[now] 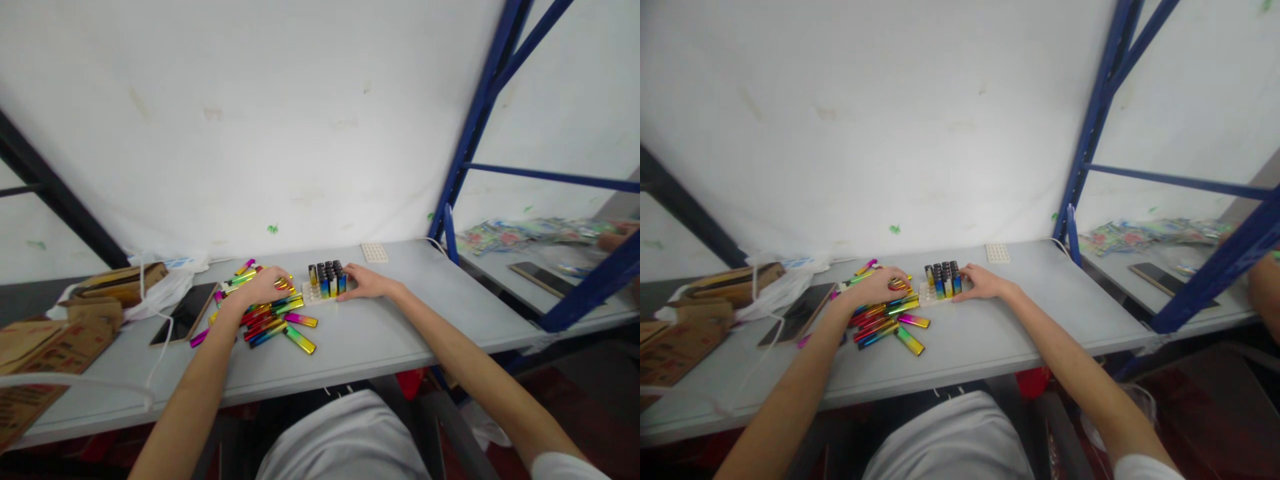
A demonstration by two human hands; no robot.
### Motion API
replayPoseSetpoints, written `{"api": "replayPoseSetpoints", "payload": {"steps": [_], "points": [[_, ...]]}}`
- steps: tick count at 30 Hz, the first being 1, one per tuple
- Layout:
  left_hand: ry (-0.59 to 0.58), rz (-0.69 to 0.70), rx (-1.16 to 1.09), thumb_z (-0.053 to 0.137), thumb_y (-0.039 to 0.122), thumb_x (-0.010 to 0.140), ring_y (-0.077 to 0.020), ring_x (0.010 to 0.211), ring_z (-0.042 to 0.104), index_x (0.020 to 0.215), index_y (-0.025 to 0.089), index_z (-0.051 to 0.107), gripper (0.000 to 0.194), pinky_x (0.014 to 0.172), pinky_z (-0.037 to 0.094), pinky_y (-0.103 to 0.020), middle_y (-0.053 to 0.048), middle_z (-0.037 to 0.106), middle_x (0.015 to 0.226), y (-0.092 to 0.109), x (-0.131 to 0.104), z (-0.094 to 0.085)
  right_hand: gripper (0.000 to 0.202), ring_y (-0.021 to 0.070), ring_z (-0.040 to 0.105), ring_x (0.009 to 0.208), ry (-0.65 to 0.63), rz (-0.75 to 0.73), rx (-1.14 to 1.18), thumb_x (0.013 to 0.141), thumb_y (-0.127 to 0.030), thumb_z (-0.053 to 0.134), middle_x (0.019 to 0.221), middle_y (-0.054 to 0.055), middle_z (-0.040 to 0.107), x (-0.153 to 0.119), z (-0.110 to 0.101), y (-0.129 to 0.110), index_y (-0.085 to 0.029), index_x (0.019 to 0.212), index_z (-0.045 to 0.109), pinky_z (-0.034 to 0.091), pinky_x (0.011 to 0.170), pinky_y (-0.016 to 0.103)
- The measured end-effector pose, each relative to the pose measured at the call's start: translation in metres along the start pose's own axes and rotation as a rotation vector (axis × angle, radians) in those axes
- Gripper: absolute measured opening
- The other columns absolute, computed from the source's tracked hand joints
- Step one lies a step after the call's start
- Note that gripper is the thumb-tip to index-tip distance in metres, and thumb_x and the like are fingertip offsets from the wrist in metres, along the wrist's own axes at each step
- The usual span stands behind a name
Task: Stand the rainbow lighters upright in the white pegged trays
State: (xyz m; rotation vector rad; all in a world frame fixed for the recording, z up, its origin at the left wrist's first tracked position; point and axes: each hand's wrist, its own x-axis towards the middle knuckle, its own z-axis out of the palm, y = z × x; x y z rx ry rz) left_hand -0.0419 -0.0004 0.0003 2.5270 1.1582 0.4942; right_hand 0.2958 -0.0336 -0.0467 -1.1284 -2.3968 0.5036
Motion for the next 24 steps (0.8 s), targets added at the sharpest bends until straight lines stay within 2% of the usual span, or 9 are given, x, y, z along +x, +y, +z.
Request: {"api": "replayPoseSetpoints", "payload": {"steps": [5, 11, 15, 18, 21, 24], "points": [[-0.053, 0.021, 0.047, 0.074, 0.044, 0.068, -0.0334, 0.101, 0.071, 0.082, 0.024, 0.080, 0.024, 0.095, 0.052, -0.039, -0.011, 0.078, 0.101, -0.005, -0.002, -0.001, 0.075, 0.0241, 0.062, 0.093, 0.005, 0.005, 0.008, 0.076, -0.060, 0.086, 0.109, 0.011, 0.063, 0.000, 0.000, -0.001, -0.013, 0.130, 0.065, 0.054, 0.087, 0.037], [-0.021, -0.039, 0.096, 0.077, 0.043, 0.064, -0.0327, 0.091, 0.069, 0.075, 0.022, 0.075, 0.024, 0.086, 0.053, -0.040, -0.011, 0.073, 0.093, -0.007, 0.000, 0.006, 0.075, 0.0244, 0.063, 0.092, 0.019, 0.007, 0.019, 0.074, -0.060, 0.087, 0.109, 0.010, 0.064, 0.000, 0.000, -0.001, -0.014, 0.128, 0.067, 0.054, 0.084, 0.037], [-0.005, -0.035, 0.056, 0.079, 0.046, 0.062, -0.0319, 0.088, 0.068, 0.069, 0.023, 0.074, 0.024, 0.086, 0.054, -0.040, -0.010, 0.072, 0.089, -0.006, 0.001, 0.007, 0.075, 0.0243, 0.063, 0.094, 0.008, 0.010, 0.003, 0.075, -0.061, 0.086, 0.110, 0.010, 0.064, 0.000, 0.000, 0.000, -0.014, 0.129, 0.066, 0.054, 0.085, 0.036], [-0.023, -0.018, 0.027, 0.080, 0.048, 0.063, -0.0338, 0.094, 0.069, 0.067, 0.025, 0.076, 0.025, 0.089, 0.054, -0.041, -0.011, 0.073, 0.091, -0.005, 0.001, 0.007, 0.076, 0.0243, 0.062, 0.095, 0.000, 0.009, -0.004, 0.076, -0.062, 0.086, 0.111, 0.011, 0.063, 0.000, 0.000, 0.000, -0.014, 0.131, 0.065, 0.054, 0.086, 0.036], [-0.038, -0.009, 0.033, 0.078, 0.050, 0.067, -0.0361, 0.109, 0.067, 0.069, 0.024, 0.076, 0.026, 0.098, 0.052, -0.043, -0.014, 0.074, 0.102, -0.003, 0.000, 0.008, 0.076, 0.0244, 0.062, 0.095, 0.001, 0.001, 0.004, 0.076, -0.061, 0.086, 0.111, 0.010, 0.063, 0.000, 0.000, -0.001, -0.014, 0.132, 0.065, 0.054, 0.087, 0.037], [0.001, 0.021, 0.029, 0.072, 0.053, 0.074, -0.0349, 0.116, 0.065, 0.073, 0.022, 0.074, 0.031, 0.105, 0.049, -0.044, -0.015, 0.073, 0.113, -0.001, 0.000, 0.010, 0.074, 0.0243, 0.062, 0.094, 0.006, -0.002, 0.008, 0.075, -0.061, 0.086, 0.110, 0.011, 0.064, 0.000, 0.000, 0.000, -0.014, 0.129, 0.066, 0.054, 0.087, 0.037]]}}
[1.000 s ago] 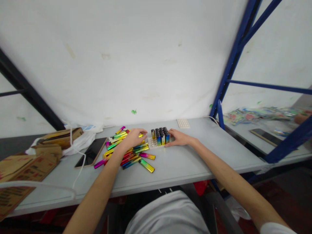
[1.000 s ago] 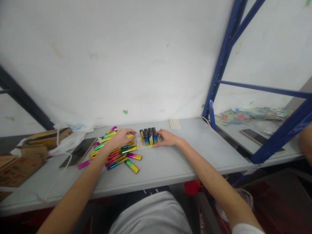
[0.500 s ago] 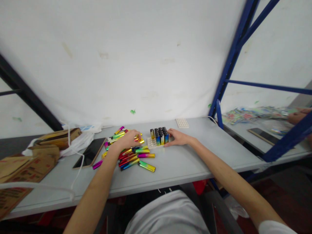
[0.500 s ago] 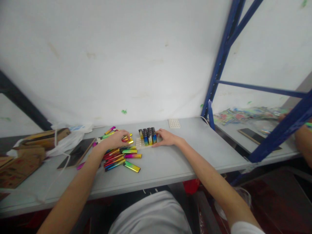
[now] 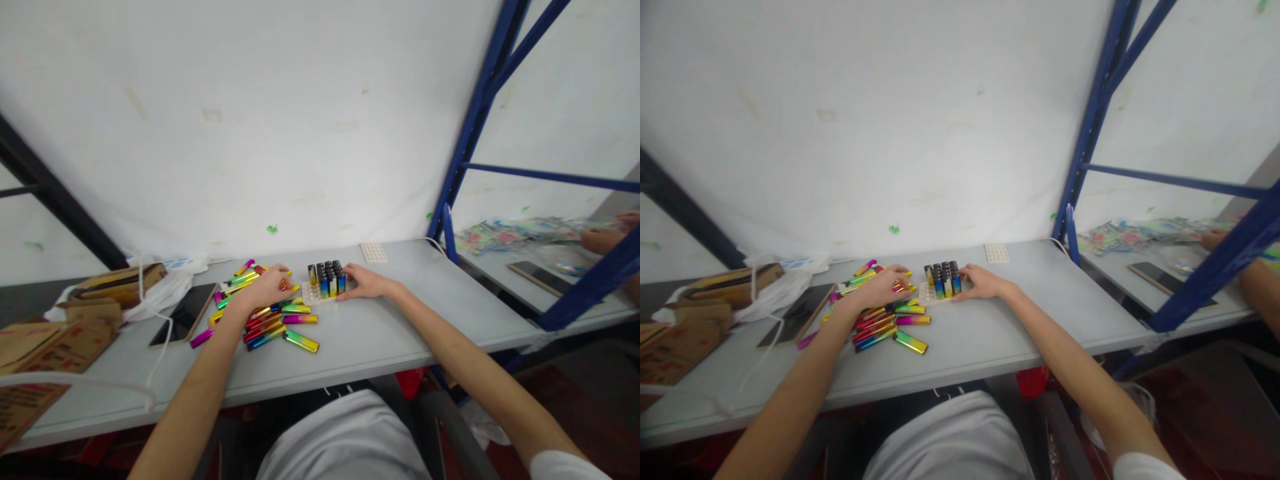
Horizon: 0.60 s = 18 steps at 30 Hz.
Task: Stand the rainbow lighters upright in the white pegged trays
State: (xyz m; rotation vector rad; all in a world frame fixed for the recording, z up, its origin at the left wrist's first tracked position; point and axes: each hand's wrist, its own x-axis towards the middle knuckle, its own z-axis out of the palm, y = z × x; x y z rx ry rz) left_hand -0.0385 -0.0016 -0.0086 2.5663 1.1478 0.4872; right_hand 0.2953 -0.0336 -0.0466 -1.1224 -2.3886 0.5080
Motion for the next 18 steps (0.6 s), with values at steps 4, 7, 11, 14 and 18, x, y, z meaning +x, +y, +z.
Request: {"api": "replayPoseSetpoints", "payload": {"steps": [4, 7, 11, 14, 18], "points": [[0.117, -0.028, -0.156, 0.061, 0.059, 0.085, -0.0285, 0.096, 0.070, 0.093, 0.022, 0.066, 0.039, 0.092, 0.054, -0.041, -0.011, 0.075, 0.101, 0.004, 0.001, 0.001, 0.075, 0.0247, 0.062, 0.095, -0.011, 0.001, -0.014, 0.077, -0.061, 0.085, 0.109, 0.011, 0.063, 0.000, 0.000, 0.001, -0.013, 0.130, 0.065, 0.053, 0.087, 0.037], [0.172, -0.083, -0.398, 0.053, 0.061, 0.094, -0.0218, 0.077, 0.071, 0.113, 0.023, 0.056, 0.042, 0.076, 0.056, -0.035, -0.005, 0.075, 0.090, 0.011, 0.002, 0.002, 0.074, 0.0242, 0.061, 0.092, -0.007, -0.004, -0.023, 0.076, -0.062, 0.085, 0.106, 0.010, 0.063, 0.000, 0.000, 0.000, -0.014, 0.129, 0.066, 0.053, 0.084, 0.036], [0.263, -0.109, -0.409, 0.054, 0.062, 0.093, -0.0167, 0.053, 0.059, 0.112, 0.023, 0.062, 0.045, 0.056, 0.047, -0.027, 0.003, 0.066, 0.066, 0.020, 0.004, 0.000, 0.071, 0.0240, 0.060, 0.091, 0.004, -0.005, -0.033, 0.076, -0.062, 0.086, 0.105, 0.009, 0.063, 0.000, -0.001, -0.001, -0.015, 0.125, 0.067, 0.053, 0.082, 0.036], [0.387, -0.095, -0.306, 0.066, 0.061, 0.085, -0.0196, 0.065, 0.065, 0.096, 0.021, 0.075, 0.043, 0.061, 0.049, -0.028, -0.003, 0.073, 0.072, 0.024, 0.006, -0.001, 0.073, 0.0243, 0.061, 0.092, -0.006, 0.003, -0.030, 0.076, -0.062, 0.086, 0.107, 0.010, 0.063, 0.000, -0.001, 0.000, -0.014, 0.127, 0.066, 0.053, 0.083, 0.036], [0.409, -0.145, -0.445, 0.079, 0.058, 0.075, -0.0228, 0.069, 0.069, 0.097, 0.016, 0.080, 0.047, 0.064, 0.053, -0.031, -0.009, 0.079, 0.082, 0.022, 0.008, 0.002, 0.074, 0.0249, 0.061, 0.093, 0.001, -0.005, -0.020, 0.076, -0.061, 0.086, 0.107, 0.010, 0.064, 0.000, 0.000, 0.000, -0.014, 0.129, 0.065, 0.053, 0.084, 0.037]]}}
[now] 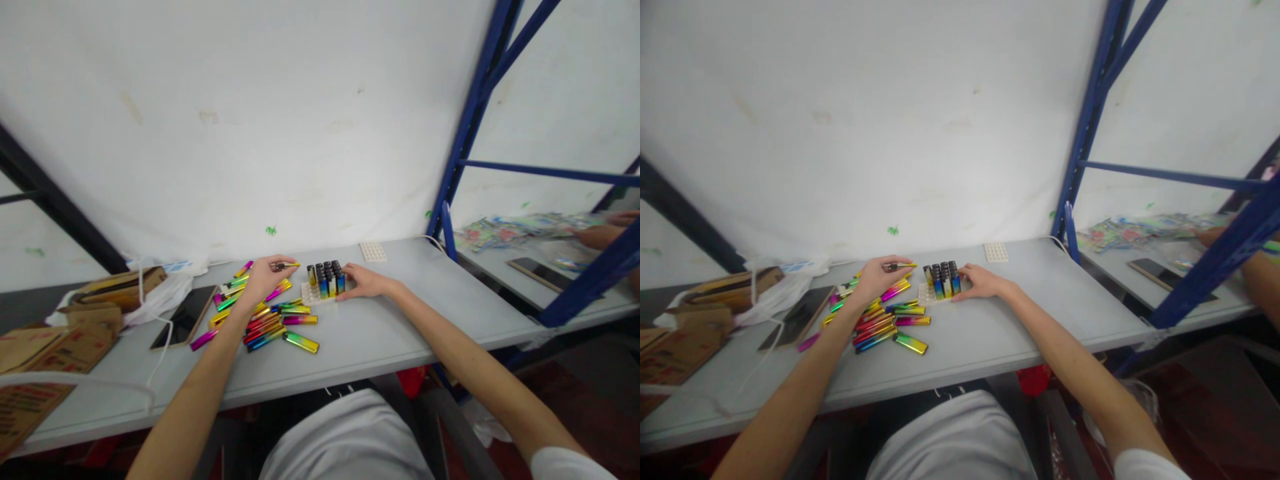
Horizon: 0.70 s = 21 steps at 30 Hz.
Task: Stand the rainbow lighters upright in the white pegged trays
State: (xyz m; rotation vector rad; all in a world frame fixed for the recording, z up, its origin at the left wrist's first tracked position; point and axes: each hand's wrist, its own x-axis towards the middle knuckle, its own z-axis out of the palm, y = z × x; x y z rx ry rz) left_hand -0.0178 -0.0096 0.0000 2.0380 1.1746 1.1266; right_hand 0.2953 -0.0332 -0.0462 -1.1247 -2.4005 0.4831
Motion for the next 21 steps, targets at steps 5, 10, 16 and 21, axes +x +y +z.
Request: {"api": "replayPoseSetpoints", "payload": {"steps": [5, 10, 16, 21], "points": [[-0.006, -0.035, -0.037, 0.075, 0.063, 0.078, -0.0234, 0.069, 0.070, 0.092, 0.016, 0.076, 0.049, 0.067, 0.056, -0.034, -0.008, 0.076, 0.075, -0.009, 0.002, 0.006, 0.073, 0.0252, 0.061, 0.094, 0.002, -0.010, 0.007, 0.076, -0.060, 0.086, 0.107, 0.010, 0.064, 0.000, 0.000, 0.000, -0.015, 0.129, 0.066, 0.053, 0.085, 0.037], [-0.166, 0.013, -0.105, 0.070, 0.066, 0.083, -0.0264, 0.087, 0.074, 0.086, 0.018, 0.069, 0.048, 0.083, 0.059, -0.039, -0.010, 0.079, 0.088, -0.004, 0.000, 0.011, 0.070, 0.0248, 0.061, 0.092, 0.005, -0.005, -0.010, 0.076, -0.060, 0.087, 0.105, 0.010, 0.064, 0.000, 0.001, 0.000, -0.015, 0.126, 0.067, 0.053, 0.084, 0.036], [-0.280, -0.068, -0.274, 0.073, 0.064, 0.082, -0.0190, 0.064, 0.067, 0.084, 0.018, 0.063, 0.047, 0.066, 0.060, -0.035, -0.001, 0.067, 0.069, 0.003, -0.005, 0.016, 0.069, 0.0242, 0.061, 0.091, 0.017, -0.012, -0.009, 0.075, -0.059, 0.087, 0.104, 0.009, 0.064, 0.000, 0.001, 0.001, -0.014, 0.124, 0.067, 0.053, 0.082, 0.036], [-0.268, -0.161, -0.402, 0.076, 0.066, 0.078, -0.0177, 0.071, 0.066, 0.092, 0.017, 0.061, 0.053, 0.062, 0.061, -0.034, -0.002, 0.064, 0.079, -0.006, -0.001, 0.022, 0.068, 0.0243, 0.061, 0.091, 0.004, -0.015, -0.025, 0.076, -0.059, 0.087, 0.103, 0.009, 0.063, 0.001, 0.001, 0.002, -0.015, 0.124, 0.067, 0.052, 0.081, 0.035]]}}
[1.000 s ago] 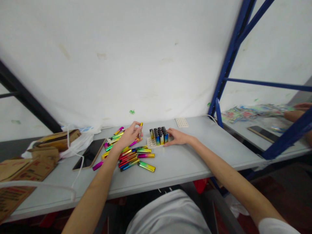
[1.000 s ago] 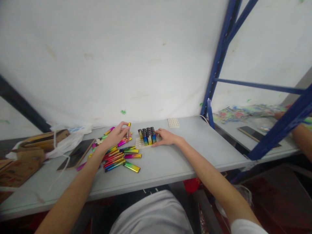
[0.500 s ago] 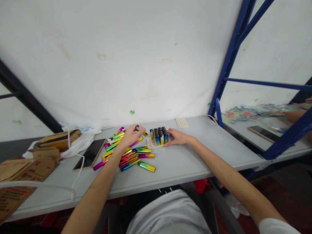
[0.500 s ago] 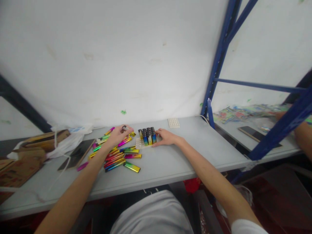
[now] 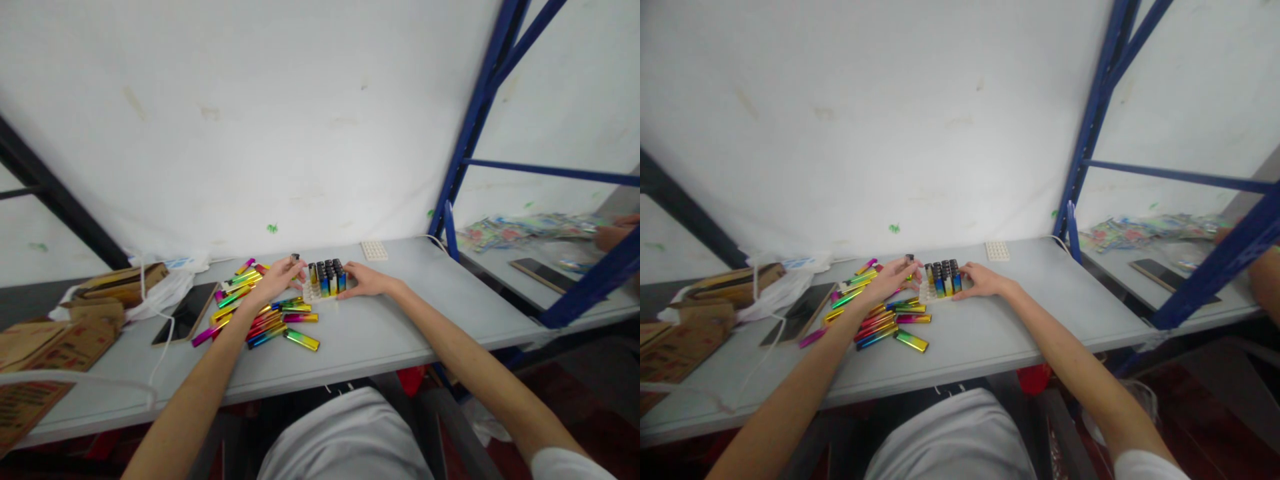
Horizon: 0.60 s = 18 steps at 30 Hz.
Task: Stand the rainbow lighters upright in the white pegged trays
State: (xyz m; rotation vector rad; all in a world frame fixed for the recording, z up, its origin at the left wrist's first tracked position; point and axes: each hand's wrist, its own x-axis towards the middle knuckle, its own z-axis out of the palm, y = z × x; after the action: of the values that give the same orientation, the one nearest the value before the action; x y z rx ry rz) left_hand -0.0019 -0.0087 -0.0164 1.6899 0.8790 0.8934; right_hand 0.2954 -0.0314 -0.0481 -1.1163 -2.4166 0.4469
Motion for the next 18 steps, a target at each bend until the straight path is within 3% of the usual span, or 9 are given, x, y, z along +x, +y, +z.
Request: {"api": "replayPoseSetpoints", "payload": {"steps": [2, 5, 8, 14, 18], "points": [[0.035, -0.004, 0.008, 0.075, 0.065, 0.078, -0.0129, 0.060, 0.058, 0.089, 0.018, 0.058, 0.051, 0.054, 0.056, -0.028, 0.002, 0.058, 0.071, -0.004, 0.003, 0.000, 0.065, 0.0246, 0.061, 0.091, -0.004, 0.000, -0.001, 0.077, -0.058, 0.086, 0.104, 0.009, 0.063, 0.000, 0.000, 0.000, -0.014, 0.121, 0.067, 0.052, 0.082, 0.035], [0.064, -0.039, -0.012, 0.070, 0.067, 0.081, -0.0072, 0.046, 0.039, 0.080, 0.022, 0.048, 0.050, 0.042, 0.038, -0.020, 0.008, 0.041, 0.062, -0.006, 0.004, 0.000, 0.062, 0.0246, 0.061, 0.091, -0.002, -0.008, -0.015, 0.078, -0.058, 0.086, 0.103, 0.009, 0.063, 0.000, 0.000, 0.000, -0.014, 0.119, 0.068, 0.052, 0.082, 0.035], [0.092, -0.071, 0.025, 0.060, 0.071, 0.086, -0.0074, 0.044, 0.030, 0.076, 0.023, 0.043, 0.052, 0.041, 0.026, -0.020, 0.009, 0.033, 0.058, -0.002, 0.002, 0.000, 0.062, 0.0240, 0.060, 0.090, 0.006, -0.023, -0.022, 0.077, -0.059, 0.086, 0.101, 0.008, 0.062, 0.000, -0.001, 0.000, -0.014, 0.117, 0.069, 0.052, 0.082, 0.035], [0.284, 0.020, 0.492, 0.047, 0.060, 0.089, -0.0141, 0.051, 0.039, 0.058, 0.023, 0.041, 0.049, 0.051, 0.027, -0.029, 0.003, 0.039, 0.051, 0.009, -0.002, 0.001, 0.059, 0.0231, 0.059, 0.087, 0.017, -0.028, -0.005, 0.077, -0.058, 0.086, 0.099, 0.008, 0.063, -0.001, -0.001, -0.001, -0.014, 0.113, 0.069, 0.052, 0.080, 0.035], [0.346, 0.040, 0.621, 0.044, 0.046, 0.084, -0.0150, 0.056, 0.038, 0.054, 0.023, 0.035, 0.039, 0.056, 0.023, -0.031, 0.002, 0.037, 0.053, 0.011, -0.003, 0.003, 0.061, 0.0230, 0.059, 0.086, 0.020, -0.020, 0.005, 0.076, -0.059, 0.086, 0.100, 0.008, 0.063, -0.002, -0.002, -0.002, -0.014, 0.114, 0.070, 0.051, 0.080, 0.034]]}}
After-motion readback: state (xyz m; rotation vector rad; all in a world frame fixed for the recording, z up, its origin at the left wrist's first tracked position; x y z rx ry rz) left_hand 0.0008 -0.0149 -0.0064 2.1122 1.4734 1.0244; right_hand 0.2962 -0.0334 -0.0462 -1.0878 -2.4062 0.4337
